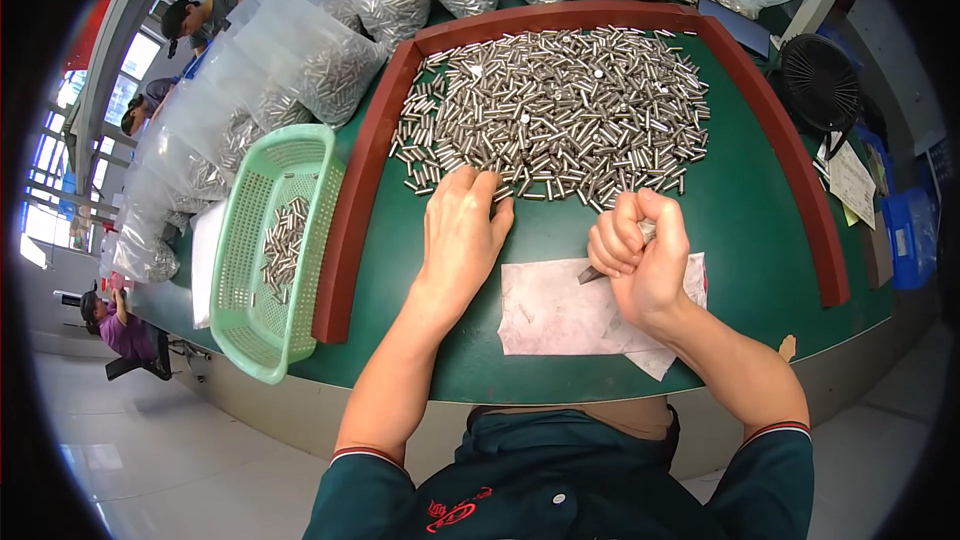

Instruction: The person is inspecting and cleaning small cylindrical metal parts using a hand tool and a cloth at a workbench.

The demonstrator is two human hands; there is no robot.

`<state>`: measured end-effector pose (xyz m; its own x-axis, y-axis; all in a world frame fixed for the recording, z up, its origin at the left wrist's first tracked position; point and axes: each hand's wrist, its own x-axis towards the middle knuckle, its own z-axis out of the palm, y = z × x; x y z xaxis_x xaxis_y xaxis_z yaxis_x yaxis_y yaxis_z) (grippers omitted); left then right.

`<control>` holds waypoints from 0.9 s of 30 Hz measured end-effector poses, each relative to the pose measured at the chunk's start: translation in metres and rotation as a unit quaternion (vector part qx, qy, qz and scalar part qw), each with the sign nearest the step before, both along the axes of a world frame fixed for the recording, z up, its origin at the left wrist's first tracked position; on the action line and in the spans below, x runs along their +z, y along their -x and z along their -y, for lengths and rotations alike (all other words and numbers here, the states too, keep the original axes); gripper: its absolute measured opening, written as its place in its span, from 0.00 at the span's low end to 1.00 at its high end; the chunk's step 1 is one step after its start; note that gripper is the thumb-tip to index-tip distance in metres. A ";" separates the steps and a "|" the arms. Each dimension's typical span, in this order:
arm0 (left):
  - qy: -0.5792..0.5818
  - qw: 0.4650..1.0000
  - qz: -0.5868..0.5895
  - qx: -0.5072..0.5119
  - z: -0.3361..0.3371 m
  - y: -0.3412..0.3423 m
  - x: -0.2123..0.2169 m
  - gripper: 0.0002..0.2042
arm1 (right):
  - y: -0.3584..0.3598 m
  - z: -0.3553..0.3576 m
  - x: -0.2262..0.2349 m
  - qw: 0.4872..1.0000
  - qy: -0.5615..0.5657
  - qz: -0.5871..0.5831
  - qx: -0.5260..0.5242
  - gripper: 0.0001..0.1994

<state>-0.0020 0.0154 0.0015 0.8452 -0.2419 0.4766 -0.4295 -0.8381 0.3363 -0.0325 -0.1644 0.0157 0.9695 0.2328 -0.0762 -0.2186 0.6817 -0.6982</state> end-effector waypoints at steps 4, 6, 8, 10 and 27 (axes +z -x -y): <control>-0.057 0.998 -0.001 0.016 0.001 -0.001 0.003 0.06 | 0.000 0.000 0.000 1.000 0.002 -0.005 -0.001 0.18; -0.067 0.998 0.001 0.014 0.001 -0.002 0.005 0.06 | 0.000 0.000 0.002 1.000 0.010 -0.005 -0.005 0.18; -0.077 0.997 0.001 0.012 0.000 -0.005 0.005 0.05 | 0.000 0.000 0.001 1.000 0.010 -0.002 -0.004 0.17; -0.082 0.997 0.006 0.011 -0.002 -0.007 0.003 0.04 | -0.001 0.000 0.000 1.000 0.010 0.003 -0.004 0.17; 0.314 0.920 -0.099 -0.213 0.008 -0.005 0.001 0.04 | 0.001 0.000 -0.001 1.000 -0.006 -0.001 -0.002 0.17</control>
<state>0.0033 0.0071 0.0024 0.8233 -0.3003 0.4817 -0.5513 -0.2214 0.8044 -0.0339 -0.1646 0.0145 0.9704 0.2294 -0.0755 -0.2170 0.6911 -0.6894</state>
